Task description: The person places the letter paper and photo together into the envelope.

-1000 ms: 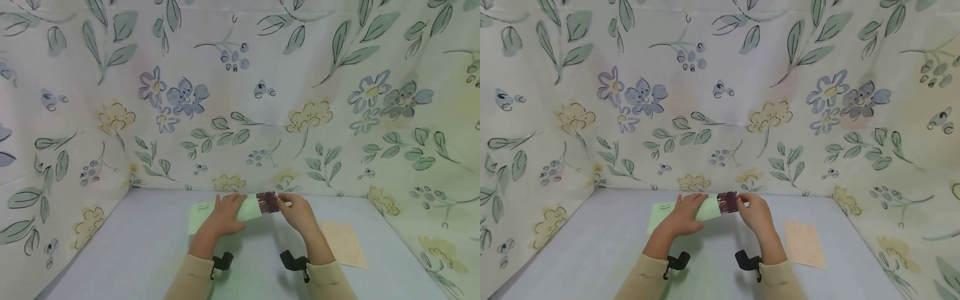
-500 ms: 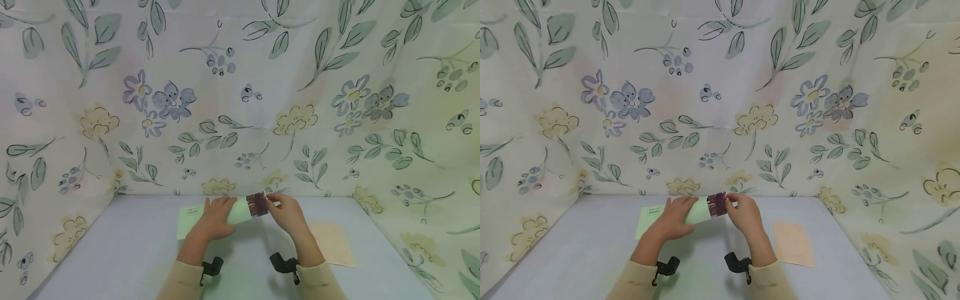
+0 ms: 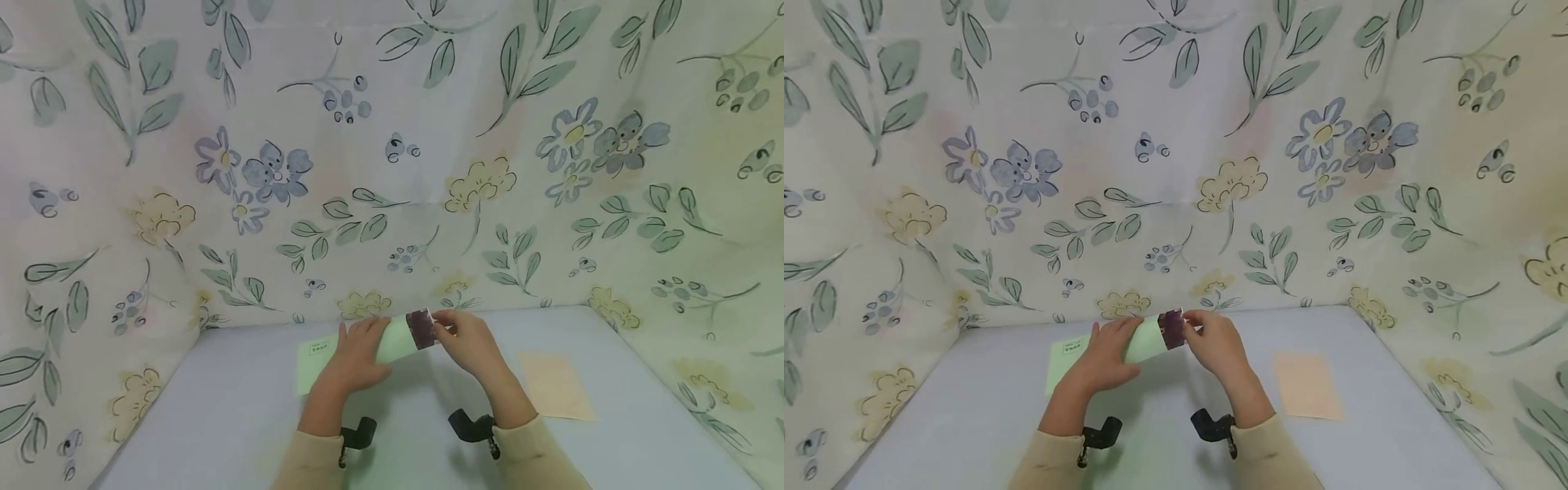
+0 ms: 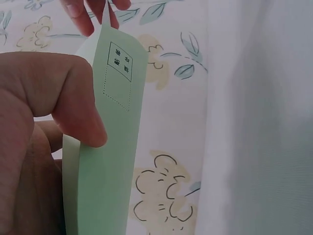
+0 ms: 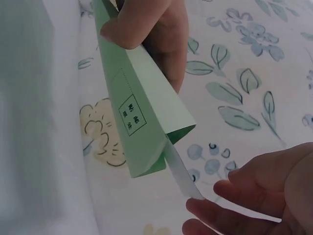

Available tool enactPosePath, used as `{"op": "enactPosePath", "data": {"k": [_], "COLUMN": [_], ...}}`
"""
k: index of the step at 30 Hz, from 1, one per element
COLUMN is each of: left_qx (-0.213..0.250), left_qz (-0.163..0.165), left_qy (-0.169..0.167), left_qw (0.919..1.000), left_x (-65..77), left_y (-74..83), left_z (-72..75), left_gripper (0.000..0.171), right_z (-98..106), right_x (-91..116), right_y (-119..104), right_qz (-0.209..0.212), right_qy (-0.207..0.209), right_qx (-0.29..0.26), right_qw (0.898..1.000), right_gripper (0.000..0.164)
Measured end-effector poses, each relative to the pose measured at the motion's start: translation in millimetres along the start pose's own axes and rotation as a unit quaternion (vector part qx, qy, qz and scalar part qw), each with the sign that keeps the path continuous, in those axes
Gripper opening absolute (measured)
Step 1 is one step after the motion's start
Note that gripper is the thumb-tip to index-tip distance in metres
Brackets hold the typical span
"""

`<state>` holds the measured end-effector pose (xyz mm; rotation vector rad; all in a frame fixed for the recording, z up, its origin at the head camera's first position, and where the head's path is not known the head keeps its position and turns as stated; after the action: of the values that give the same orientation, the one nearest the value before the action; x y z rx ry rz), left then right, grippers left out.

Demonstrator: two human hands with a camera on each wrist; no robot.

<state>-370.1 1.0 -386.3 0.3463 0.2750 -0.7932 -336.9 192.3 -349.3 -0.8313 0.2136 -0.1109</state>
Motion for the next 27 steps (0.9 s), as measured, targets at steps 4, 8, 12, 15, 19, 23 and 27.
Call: {"op": "enactPosePath", "data": {"k": [4, 8, 12, 15, 19, 23, 27], "left_qx": [0.003, -0.01, -0.009, -0.007, -0.004, 0.002, 0.003], "left_qz": [0.001, 0.001, -0.004, -0.002, 0.011, 0.019, 0.009], "left_qy": [-0.016, -0.017, -0.022, -0.026, -0.025, -0.025, -0.028], "left_qw": [0.9999, 0.9998, 0.9997, 0.9996, 0.9996, 0.9995, 0.9996], "left_x": [-12.3, -24.3, -27.7, -24.4, -16.7, -10.3, -9.3], "left_y": [3.5, 5.3, 6.0, 6.5, 3.8, -0.6, -0.3], "left_z": [-2.8, 5.4, 4.9, 2.2, 2.7, -0.8, -7.1], "left_gripper": [0.084, 0.084, 0.083, 0.083, 0.082, 0.08, 0.08], "right_z": [8.5, 13.4, 12.5, 11.1, 3.6, -6.0, -17.4], "right_x": [-6.1, -11.2, -11.8, -10.9, -9.7, -10.3, -11.3], "right_y": [5.0, -0.4, 3.0, 7.9, 6.7, 5.6, 13.7], "right_qz": [-0.011, -0.011, -0.025, -0.038, -0.047, -0.054, -0.082], "right_qy": [-0.029, -0.064, -0.093, -0.1, -0.123, -0.14, -0.169], "right_qx": [-0.021, -0.071, -0.106, -0.113, -0.125, -0.127, -0.151], "right_qw": [0.999, 0.995, 0.99, 0.988, 0.983, 0.98, 0.97], "right_gripper": [0.032, 0.036, 0.036, 0.034, 0.034, 0.035, 0.034]}}
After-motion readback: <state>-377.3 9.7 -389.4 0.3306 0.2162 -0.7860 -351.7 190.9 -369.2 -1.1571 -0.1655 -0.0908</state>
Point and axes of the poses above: each hand's wrist, its own x-axis away from the middle knuckle, its own z-axis out of the back of the hand, y = z × x, the point moved 8 cm from there along -x, towards the middle knuckle, and after that the axes turned 14 degrees about -z, right-handed, at the moved point
